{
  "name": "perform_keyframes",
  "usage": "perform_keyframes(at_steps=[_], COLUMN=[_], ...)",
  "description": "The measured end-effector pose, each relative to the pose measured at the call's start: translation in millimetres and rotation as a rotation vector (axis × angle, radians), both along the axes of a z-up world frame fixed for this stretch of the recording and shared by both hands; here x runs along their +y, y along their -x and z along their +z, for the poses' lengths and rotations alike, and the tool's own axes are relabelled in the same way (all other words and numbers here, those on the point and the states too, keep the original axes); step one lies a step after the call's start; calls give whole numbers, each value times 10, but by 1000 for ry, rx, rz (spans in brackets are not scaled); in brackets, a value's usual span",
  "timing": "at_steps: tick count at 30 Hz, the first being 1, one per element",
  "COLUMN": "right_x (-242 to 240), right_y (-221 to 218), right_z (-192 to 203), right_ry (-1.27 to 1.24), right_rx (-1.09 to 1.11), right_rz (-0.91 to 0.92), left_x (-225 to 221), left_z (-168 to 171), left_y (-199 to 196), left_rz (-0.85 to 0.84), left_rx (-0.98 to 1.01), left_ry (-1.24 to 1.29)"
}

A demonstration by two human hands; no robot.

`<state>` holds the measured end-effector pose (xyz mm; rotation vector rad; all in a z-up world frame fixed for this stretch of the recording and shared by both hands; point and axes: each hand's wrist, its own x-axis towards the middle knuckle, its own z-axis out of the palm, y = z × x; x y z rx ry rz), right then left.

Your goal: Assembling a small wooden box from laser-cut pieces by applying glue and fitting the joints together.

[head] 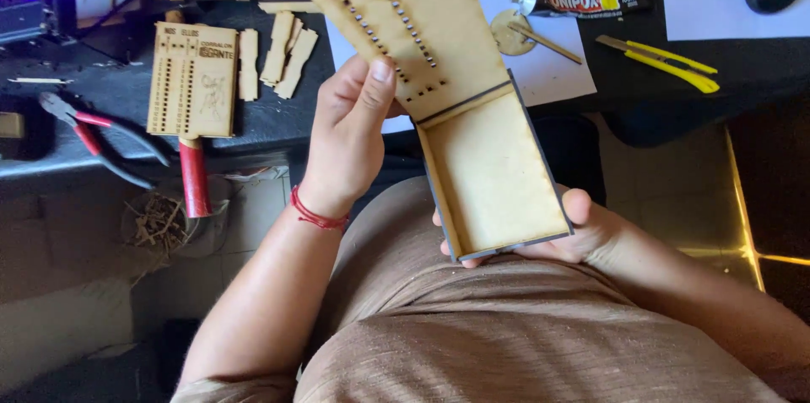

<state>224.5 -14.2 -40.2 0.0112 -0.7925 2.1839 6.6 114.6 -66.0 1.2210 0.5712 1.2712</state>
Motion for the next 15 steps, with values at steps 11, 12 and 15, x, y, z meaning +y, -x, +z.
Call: perform_keyframes(at_steps=[11, 12, 15], right_x=[-39, 12, 86], right_y=[-93, -86, -115], right_z=[-148, -95, -32], right_ry=[175, 160, 141], right_rx=[10, 33, 52], right_rz=[42, 115, 194], left_x=[28, 48, -97], left_z=[59, 47, 453], left_y=[72, 86, 12], left_rz=[67, 75, 121], left_rx=[169, 142, 183], left_ry=[-161, -160, -50])
